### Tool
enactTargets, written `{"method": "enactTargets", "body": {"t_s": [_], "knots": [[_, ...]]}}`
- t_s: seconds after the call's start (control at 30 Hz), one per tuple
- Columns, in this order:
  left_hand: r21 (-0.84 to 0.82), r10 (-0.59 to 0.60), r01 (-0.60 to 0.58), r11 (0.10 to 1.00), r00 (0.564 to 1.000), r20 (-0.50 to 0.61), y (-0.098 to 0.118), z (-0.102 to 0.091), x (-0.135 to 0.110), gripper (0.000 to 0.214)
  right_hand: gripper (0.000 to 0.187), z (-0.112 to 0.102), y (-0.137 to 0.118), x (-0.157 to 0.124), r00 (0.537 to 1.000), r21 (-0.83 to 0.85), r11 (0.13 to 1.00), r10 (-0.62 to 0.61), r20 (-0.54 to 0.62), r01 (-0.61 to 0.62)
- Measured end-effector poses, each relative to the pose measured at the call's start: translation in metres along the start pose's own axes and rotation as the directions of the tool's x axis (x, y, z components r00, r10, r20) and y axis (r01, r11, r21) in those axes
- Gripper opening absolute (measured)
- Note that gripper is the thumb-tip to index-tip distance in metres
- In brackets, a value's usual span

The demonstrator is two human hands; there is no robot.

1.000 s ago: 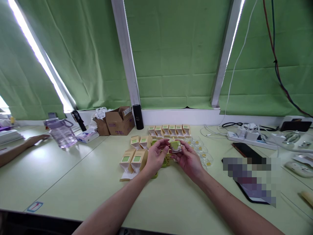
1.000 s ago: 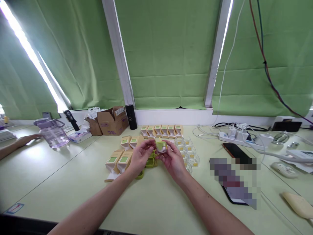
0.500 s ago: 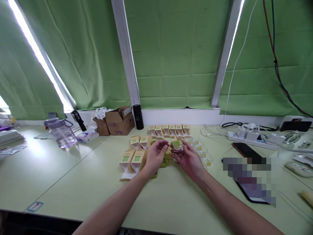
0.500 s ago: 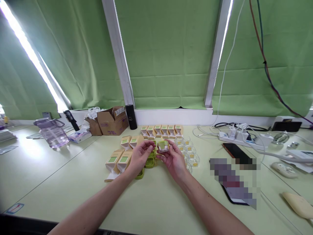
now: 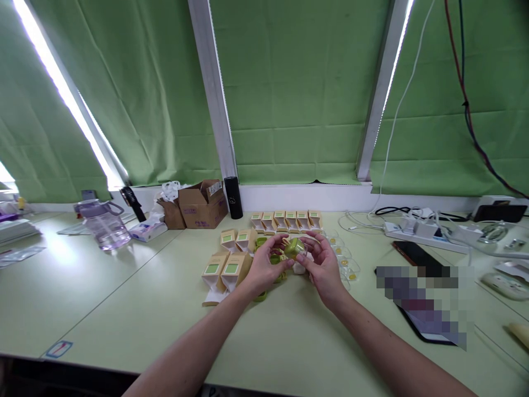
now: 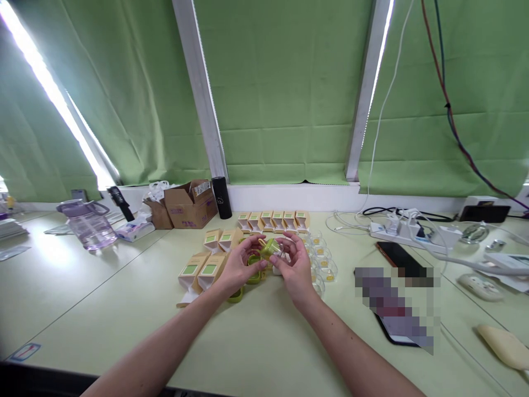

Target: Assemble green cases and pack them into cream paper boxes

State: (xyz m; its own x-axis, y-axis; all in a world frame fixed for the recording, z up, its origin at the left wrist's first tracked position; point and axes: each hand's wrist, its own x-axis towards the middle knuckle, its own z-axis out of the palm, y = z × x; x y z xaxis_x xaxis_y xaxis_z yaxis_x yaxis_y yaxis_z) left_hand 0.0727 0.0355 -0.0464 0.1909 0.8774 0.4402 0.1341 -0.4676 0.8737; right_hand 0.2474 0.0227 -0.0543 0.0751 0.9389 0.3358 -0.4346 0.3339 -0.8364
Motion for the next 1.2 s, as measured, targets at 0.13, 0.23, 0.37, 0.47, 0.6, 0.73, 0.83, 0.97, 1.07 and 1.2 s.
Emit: {"method": "enactTargets", "body": {"t_s": [0.13,0.23,0.37,0.47,0.6,0.73,0.83,0.97,1.07,1.2], "knots": [[0.044,0.003,-0.003,0.999,1.0,0.007,0.005,0.0,0.0,0.061,0.067,0.003,-0.002,-0.002,0.998,-0.057,0.998,-0.031,0.056,0.034],[0.111,0.06,-0.062,0.992,0.998,0.02,0.01,0.001,0.0,0.05,0.066,0.005,-0.003,-0.005,0.995,-0.073,0.997,-0.033,0.089,0.039],[0.174,0.102,-0.105,0.979,0.994,0.027,0.018,0.0,-0.002,0.043,0.057,0.002,-0.008,-0.007,0.989,-0.127,0.989,-0.064,0.132,0.08],[0.285,0.14,-0.151,0.947,0.988,0.057,0.024,-0.002,-0.004,0.045,0.042,-0.001,-0.012,-0.007,0.985,-0.199,0.968,-0.137,0.102,0.155],[0.512,0.147,-0.246,0.823,0.963,0.226,0.031,-0.002,-0.008,0.047,0.035,-0.004,-0.015,-0.002,0.981,-0.249,0.95,-0.193,-0.002,0.187],[0.592,0.088,-0.3,0.748,0.929,0.36,0.039,0.0,-0.01,0.044,0.034,-0.005,-0.014,0.001,0.978,-0.289,0.941,-0.2,-0.063,0.174],[0.599,0.073,-0.333,0.728,0.907,0.416,0.039,0.002,-0.011,0.041,0.035,-0.006,-0.011,0.002,0.979,-0.294,0.942,-0.191,-0.069,0.163],[0.592,0.08,-0.384,0.709,0.877,0.474,0.036,0.003,-0.012,0.039,0.031,-0.007,-0.009,0.002,0.985,-0.279,0.951,-0.16,-0.071,0.134],[0.61,0.064,-0.409,0.679,0.861,0.505,0.035,0.004,-0.013,0.041,0.029,-0.007,-0.007,0.002,0.986,-0.28,0.951,-0.154,-0.068,0.129],[0.642,0.014,-0.415,0.645,0.846,0.533,0.035,0.003,-0.014,0.043,0.029,-0.009,-0.004,0.002,0.988,-0.291,0.95,-0.139,-0.065,0.114]]}}
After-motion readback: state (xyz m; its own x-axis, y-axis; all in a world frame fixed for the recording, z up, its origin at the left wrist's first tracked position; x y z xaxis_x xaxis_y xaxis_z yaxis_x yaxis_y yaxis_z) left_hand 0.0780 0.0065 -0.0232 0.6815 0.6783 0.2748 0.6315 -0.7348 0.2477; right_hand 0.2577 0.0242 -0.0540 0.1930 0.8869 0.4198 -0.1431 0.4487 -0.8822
